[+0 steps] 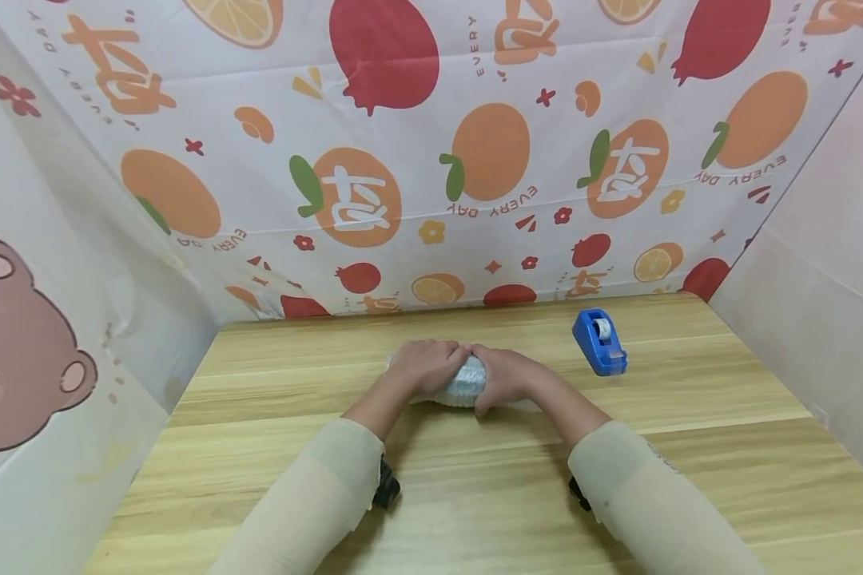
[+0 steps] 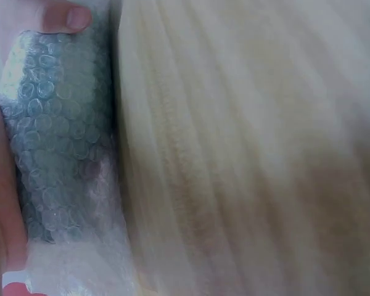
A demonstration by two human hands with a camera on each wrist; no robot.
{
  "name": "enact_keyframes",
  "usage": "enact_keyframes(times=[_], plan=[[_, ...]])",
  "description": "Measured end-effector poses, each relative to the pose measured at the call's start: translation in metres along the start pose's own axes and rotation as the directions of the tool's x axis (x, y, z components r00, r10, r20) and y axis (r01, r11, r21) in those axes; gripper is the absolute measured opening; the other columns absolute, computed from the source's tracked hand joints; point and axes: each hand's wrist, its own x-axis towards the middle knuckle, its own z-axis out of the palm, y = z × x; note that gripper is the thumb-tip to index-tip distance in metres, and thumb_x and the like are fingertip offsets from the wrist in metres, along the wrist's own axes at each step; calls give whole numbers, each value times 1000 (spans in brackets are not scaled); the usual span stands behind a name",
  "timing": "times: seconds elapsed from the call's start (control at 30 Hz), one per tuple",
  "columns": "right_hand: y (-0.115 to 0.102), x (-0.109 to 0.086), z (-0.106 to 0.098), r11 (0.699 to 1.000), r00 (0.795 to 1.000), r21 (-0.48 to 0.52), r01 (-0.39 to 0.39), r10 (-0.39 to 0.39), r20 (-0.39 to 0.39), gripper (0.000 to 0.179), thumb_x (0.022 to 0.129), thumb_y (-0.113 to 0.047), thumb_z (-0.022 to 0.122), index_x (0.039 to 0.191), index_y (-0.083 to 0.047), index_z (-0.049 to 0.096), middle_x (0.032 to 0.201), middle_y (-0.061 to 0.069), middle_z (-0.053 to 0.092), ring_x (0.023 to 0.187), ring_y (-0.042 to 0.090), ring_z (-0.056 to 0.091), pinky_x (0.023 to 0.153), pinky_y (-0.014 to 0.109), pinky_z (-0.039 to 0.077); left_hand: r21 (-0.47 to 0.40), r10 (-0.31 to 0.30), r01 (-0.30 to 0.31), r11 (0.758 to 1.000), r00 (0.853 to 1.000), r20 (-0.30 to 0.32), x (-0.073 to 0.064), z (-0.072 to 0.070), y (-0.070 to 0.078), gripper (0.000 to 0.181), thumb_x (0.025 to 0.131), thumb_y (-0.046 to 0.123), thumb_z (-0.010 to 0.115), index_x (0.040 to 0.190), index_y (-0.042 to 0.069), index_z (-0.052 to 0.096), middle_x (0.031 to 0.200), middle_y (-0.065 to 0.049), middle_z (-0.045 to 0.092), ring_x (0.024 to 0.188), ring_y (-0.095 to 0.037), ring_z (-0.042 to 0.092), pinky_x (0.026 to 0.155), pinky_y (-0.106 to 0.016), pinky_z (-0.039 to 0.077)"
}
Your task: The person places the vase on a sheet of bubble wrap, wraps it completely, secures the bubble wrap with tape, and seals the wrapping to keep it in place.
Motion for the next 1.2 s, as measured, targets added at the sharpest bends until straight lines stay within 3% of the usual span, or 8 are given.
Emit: enact_keyframes(times=[0.23, 0.37, 0.57, 0.8, 1.2], plan=[[4, 5, -5, 999, 999, 44, -13, 11, 50, 107, 63, -32, 89, 151, -16, 31, 126, 2, 56, 107, 19, 54, 94, 40, 45, -29, -37, 38, 999, 999, 38, 6, -4, -1, 64, 100, 60, 14, 127, 23, 58, 121, -3, 66, 106, -23, 62, 89, -44, 47], [8, 8, -10, 995, 996, 97, 9, -18, 88, 102, 63, -31, 88, 148, -18, 34, 125, -1, 55, 108, 18, 53, 95, 39, 44, -59, -55, 58, 997, 997, 53, 12, -5, -2, 61, 100, 60, 16, 123, 23, 59, 117, -4, 66, 103, -24, 62, 88, -43, 47], [13, 12, -15, 990, 991, 138, 12, -31, 130, 88, 66, -36, 86, 139, -19, 41, 121, -1, 56, 105, 17, 55, 92, 38, 46, -90, -69, 76, 993, 994, 79, 19, -8, -5, 60, 99, 58, 17, 125, 23, 58, 127, -4, 64, 114, -25, 60, 95, -45, 46], [13, 16, -18, 993, 987, 116, -31, 13, 157, 91, 67, -46, 83, 142, -18, 40, 124, -1, 55, 109, 17, 53, 96, 40, 44, -129, -96, 111, 985, 988, 118, 24, -10, -6, 62, 97, 54, 17, 134, 21, 55, 138, -3, 58, 124, -25, 55, 102, -46, 42], [16, 18, -17, 991, 984, 133, -26, 2, 176, 83, 68, -48, 82, 135, -17, 45, 118, -1, 57, 105, 17, 54, 92, 39, 45, -181, -97, 120, 976, 987, 130, 22, -10, -7, 61, 96, 53, 19, 135, 23, 56, 139, -1, 57, 125, -26, 54, 104, -48, 40]])
